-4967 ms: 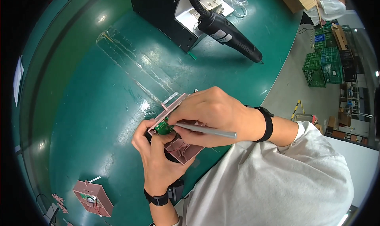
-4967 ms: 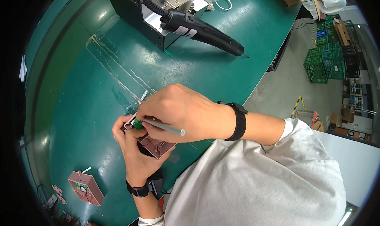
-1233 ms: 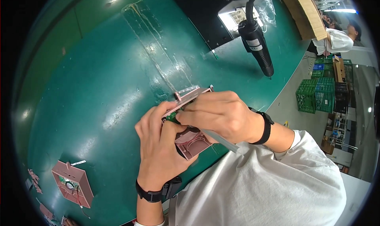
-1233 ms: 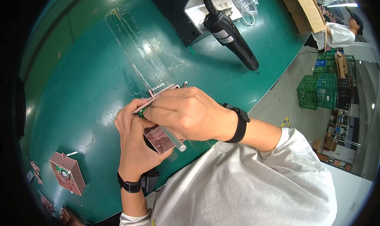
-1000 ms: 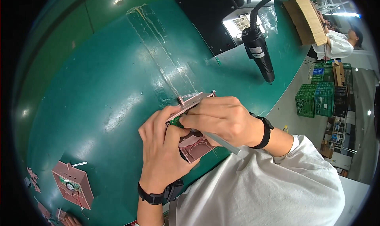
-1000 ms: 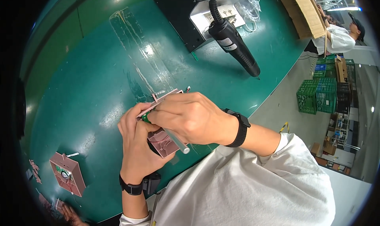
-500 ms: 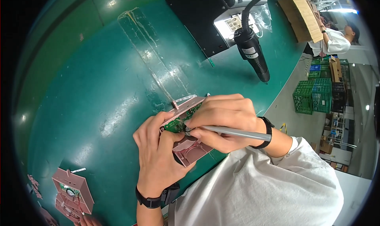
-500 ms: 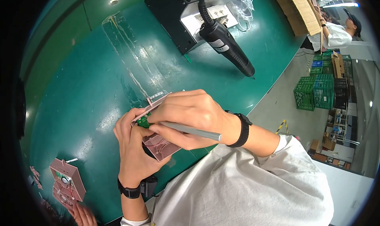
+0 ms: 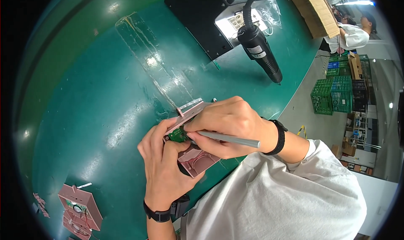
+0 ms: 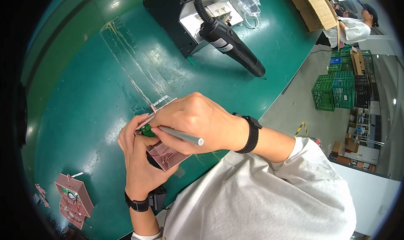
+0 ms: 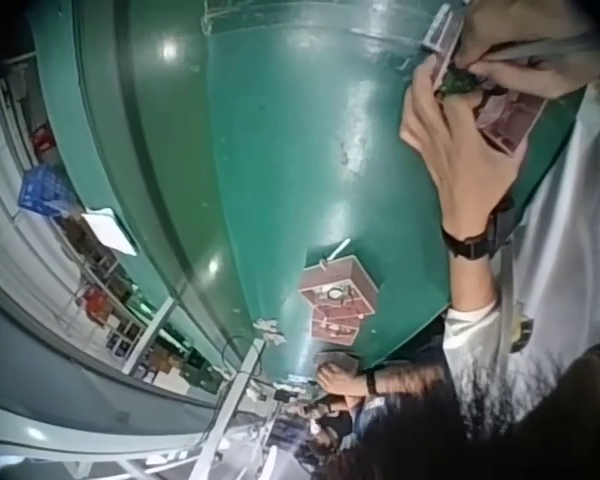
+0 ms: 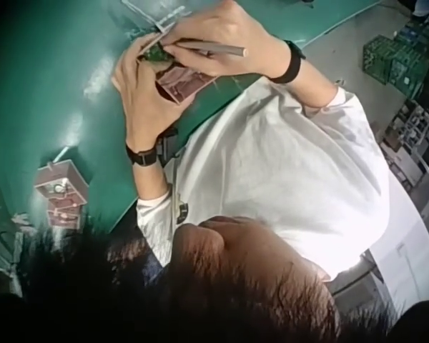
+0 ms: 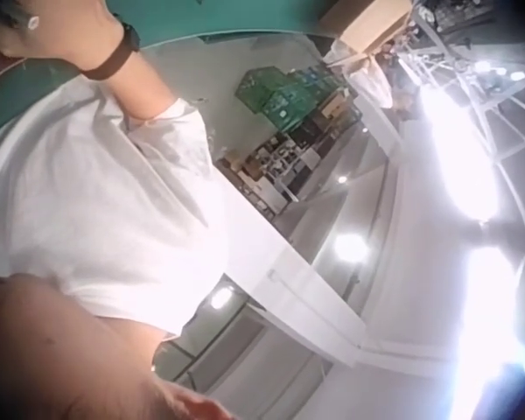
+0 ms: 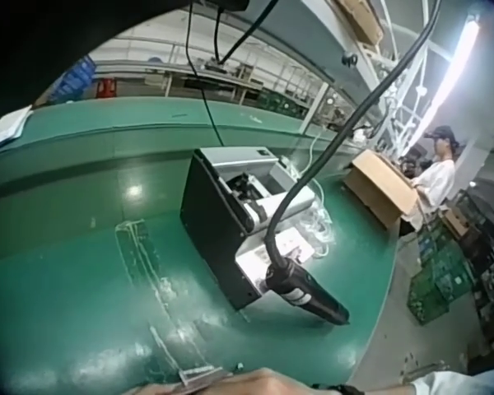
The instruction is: The person touches a phone, picks up an electric screwdriver, and drives screws into a circuit board inside a pink plastic housing. They then use a thin metal tool to adjust components on the board before using the electric screwdriver again.
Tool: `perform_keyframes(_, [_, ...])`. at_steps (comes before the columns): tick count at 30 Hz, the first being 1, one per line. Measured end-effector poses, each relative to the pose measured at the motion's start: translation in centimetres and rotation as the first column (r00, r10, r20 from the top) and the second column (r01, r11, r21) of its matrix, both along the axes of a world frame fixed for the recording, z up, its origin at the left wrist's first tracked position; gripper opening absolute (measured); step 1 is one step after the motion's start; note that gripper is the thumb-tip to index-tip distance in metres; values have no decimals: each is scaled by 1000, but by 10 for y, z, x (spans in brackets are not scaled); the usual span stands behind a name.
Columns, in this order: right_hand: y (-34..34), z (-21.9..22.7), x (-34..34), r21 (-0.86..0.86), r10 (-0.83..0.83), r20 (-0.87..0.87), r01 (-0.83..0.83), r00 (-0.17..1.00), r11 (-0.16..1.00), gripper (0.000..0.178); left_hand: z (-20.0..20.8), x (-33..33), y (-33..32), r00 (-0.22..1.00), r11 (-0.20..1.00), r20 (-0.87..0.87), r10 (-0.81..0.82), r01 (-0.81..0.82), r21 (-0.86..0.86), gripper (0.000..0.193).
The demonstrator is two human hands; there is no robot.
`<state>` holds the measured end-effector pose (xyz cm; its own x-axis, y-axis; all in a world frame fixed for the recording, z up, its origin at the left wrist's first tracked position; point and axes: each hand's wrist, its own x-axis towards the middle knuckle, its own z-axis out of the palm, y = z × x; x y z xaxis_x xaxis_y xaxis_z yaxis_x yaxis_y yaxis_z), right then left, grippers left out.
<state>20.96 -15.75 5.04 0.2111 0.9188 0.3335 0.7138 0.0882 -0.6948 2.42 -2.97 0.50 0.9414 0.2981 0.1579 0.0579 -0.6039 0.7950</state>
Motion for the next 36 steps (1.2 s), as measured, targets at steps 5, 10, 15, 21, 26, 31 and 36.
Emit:
perform_keyframes(5, [2,-1,-3,-16,-19,-30,19,999,1000,16,1,0,0,1000,1000,2,4,-4,3,63])
perform_keyframes(10, [2,-8,-5,-21,-4,-29,4,1000,1000,16,0,0,-1,1000,1000,-2,15,-15,-10,62])
perform_keyframes(15, [6,-17,-12,67,-1,35,-1,999,998,15,0,0,-1,1000,1000,3,15,-15,1,60])
perform_keyframes(21, [3,-7,-9,117,-18,-36,23,999,993,15,1,0,0,1000,1000,-8,9,-9,-4,62])
perform_keyframes(26, [-4,6,5,120,-81,-132,97,988,988,16,-1,-2,1,1000,1000,-10,1,-1,-8,61])
perform_keyframes(31, [0,5,9,188,-98,-82,111,992,976,17,1,-3,2,1000,1000,-5,-8,8,0,63])
perform_keyframes(36, [5,-5,9,172,-97,-20,100,995,980,20,4,-1,2,1000,1000,-6,-25,25,19,65])
